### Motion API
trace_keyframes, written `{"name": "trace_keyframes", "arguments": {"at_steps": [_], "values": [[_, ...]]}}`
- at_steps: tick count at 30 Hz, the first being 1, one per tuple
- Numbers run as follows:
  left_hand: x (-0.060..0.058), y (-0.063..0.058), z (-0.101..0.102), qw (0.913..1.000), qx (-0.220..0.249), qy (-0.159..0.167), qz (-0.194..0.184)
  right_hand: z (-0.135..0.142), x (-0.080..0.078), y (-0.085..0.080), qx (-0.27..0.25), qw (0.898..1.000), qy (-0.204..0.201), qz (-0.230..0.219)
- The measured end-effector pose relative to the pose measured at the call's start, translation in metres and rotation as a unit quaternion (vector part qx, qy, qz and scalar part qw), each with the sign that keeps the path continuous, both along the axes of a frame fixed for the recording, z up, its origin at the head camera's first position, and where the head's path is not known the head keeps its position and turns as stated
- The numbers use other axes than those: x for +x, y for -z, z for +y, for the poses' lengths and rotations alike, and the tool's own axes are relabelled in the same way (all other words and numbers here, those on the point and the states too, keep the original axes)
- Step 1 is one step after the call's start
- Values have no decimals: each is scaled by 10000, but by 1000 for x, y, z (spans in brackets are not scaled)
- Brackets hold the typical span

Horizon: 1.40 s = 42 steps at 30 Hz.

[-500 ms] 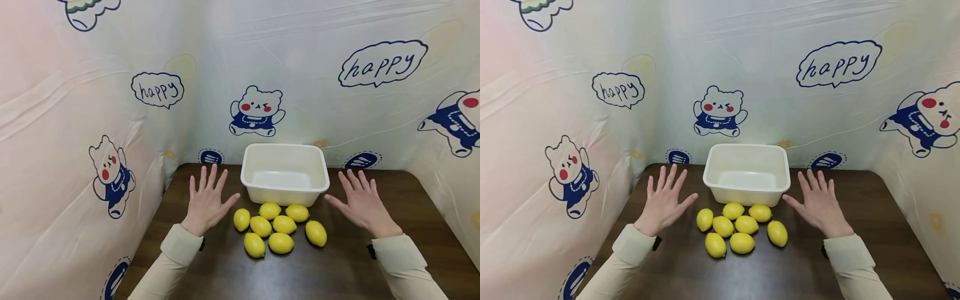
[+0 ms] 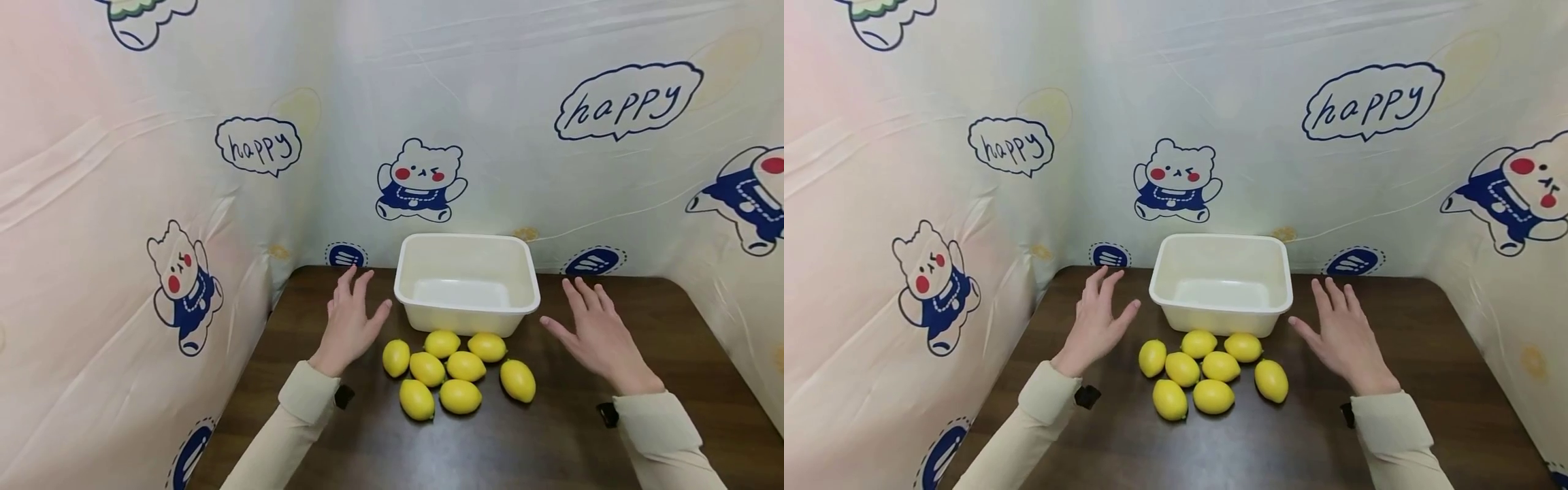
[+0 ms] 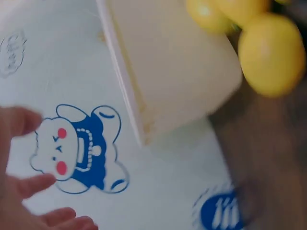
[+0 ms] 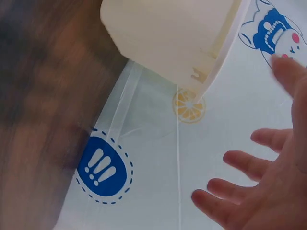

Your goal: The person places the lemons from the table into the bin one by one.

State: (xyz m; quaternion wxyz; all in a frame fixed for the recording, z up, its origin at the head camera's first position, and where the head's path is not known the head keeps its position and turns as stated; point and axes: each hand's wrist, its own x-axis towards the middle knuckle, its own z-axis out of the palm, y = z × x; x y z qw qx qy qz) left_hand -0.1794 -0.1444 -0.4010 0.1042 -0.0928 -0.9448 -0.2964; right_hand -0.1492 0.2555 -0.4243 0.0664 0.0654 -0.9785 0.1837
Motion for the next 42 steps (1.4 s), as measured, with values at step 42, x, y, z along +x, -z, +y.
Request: {"name": "trace_keyframes", "arguments": {"at_steps": [42], "values": [[-63, 58, 30, 8447, 4557, -857, -2675, -55, 33, 89, -723, 9863, 63, -1481]]}}
